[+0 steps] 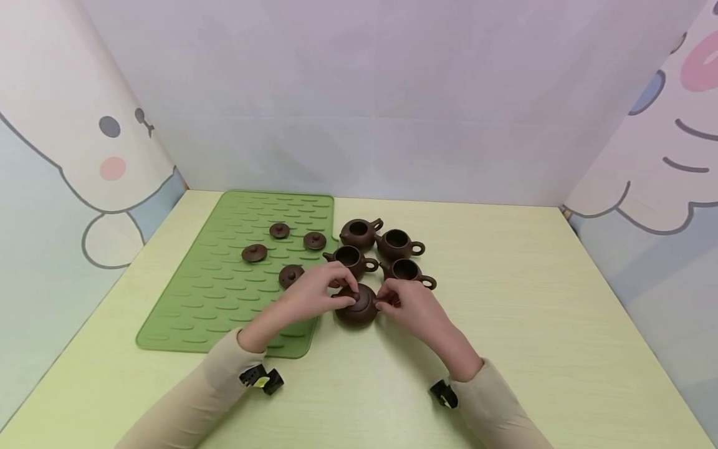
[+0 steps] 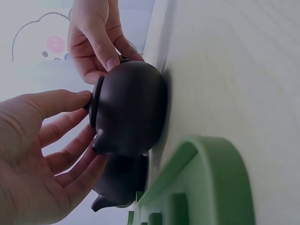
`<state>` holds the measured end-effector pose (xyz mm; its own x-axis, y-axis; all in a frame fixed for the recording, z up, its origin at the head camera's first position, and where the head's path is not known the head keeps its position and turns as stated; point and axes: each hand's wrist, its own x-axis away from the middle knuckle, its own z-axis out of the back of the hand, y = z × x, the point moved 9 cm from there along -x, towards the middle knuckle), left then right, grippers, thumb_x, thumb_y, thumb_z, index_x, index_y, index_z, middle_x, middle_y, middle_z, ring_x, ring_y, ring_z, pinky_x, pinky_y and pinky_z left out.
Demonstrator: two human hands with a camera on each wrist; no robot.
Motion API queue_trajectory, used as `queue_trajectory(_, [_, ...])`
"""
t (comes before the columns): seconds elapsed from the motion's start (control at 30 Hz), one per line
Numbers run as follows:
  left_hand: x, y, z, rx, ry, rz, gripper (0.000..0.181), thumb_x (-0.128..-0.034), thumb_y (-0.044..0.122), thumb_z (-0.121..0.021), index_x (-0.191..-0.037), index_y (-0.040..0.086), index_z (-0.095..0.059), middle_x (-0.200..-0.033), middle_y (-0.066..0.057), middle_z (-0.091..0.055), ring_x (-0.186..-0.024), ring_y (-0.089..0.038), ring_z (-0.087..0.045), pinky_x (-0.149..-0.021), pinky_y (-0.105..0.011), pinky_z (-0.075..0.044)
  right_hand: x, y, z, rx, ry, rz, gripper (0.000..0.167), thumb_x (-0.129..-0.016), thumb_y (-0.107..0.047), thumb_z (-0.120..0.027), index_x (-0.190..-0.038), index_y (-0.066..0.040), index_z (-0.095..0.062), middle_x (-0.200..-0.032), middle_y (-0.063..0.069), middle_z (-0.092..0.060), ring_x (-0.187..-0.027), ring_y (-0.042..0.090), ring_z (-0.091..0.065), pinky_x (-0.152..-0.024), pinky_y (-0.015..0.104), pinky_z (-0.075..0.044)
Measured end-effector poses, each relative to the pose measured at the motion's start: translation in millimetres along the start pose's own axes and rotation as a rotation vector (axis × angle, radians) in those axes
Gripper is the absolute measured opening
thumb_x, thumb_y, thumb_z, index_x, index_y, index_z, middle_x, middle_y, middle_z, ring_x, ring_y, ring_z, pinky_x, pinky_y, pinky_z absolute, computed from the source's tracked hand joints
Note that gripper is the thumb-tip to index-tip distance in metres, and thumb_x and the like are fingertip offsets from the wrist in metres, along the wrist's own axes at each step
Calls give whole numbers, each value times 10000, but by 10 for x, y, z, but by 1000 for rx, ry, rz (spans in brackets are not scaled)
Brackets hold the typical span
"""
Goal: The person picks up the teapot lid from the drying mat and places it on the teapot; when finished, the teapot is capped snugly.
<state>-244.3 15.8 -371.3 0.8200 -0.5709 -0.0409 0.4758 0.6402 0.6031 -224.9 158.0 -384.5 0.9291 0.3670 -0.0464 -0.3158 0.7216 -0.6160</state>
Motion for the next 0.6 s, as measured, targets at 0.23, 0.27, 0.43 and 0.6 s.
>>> queue_trajectory(0.23, [3, -7, -9, -10, 3, 3, 133, -885, 243, -759, -993, 191, -700, -1126, 10, -652, -1013, -168, -633, -906, -324, -531, -1, 1, -9, -2, -1, 9, 52, -894, -129, -744, -913, -124, -695, -876, -15, -733, -799, 73, -681, -678, 210, -545])
queue_trajectory(0.27, [4, -10, -9, -8, 5, 3, 134, -885, 244, -760, -993, 191, -701, -1127, 11, -652, -1013, -167, -633, -905, -324, -530, 0, 1, -9, -2, 0, 10, 52, -894, -131, -744, -914, -125, -696, -876, -16, -734, -800, 73, -681, -679, 211, -545])
queue_trajectory(0.43, [10, -13, -10, 9, 14, 0, 129, -891, 239, -758, -995, 190, -700, -1130, 16, -652, -1012, -159, -632, -905, -314, -532, 7, -10, -3, 1, 2, 16, 48, -897, -133, -741, -915, -124, -698, -876, -18, -735, -801, 75, -683, -678, 210, -545])
queue_trajectory(0.6, [7, -33, -19, 15, 27, -11, 121, -900, 241, -752, -998, 196, -697, -1127, 21, -650, -1004, -149, -627, -896, -312, -532, 10, -17, -1, -5, 0, 21, 46, -898, -131, -739, -917, -122, -698, -879, -16, -735, -806, 79, -685, -683, 212, -548])
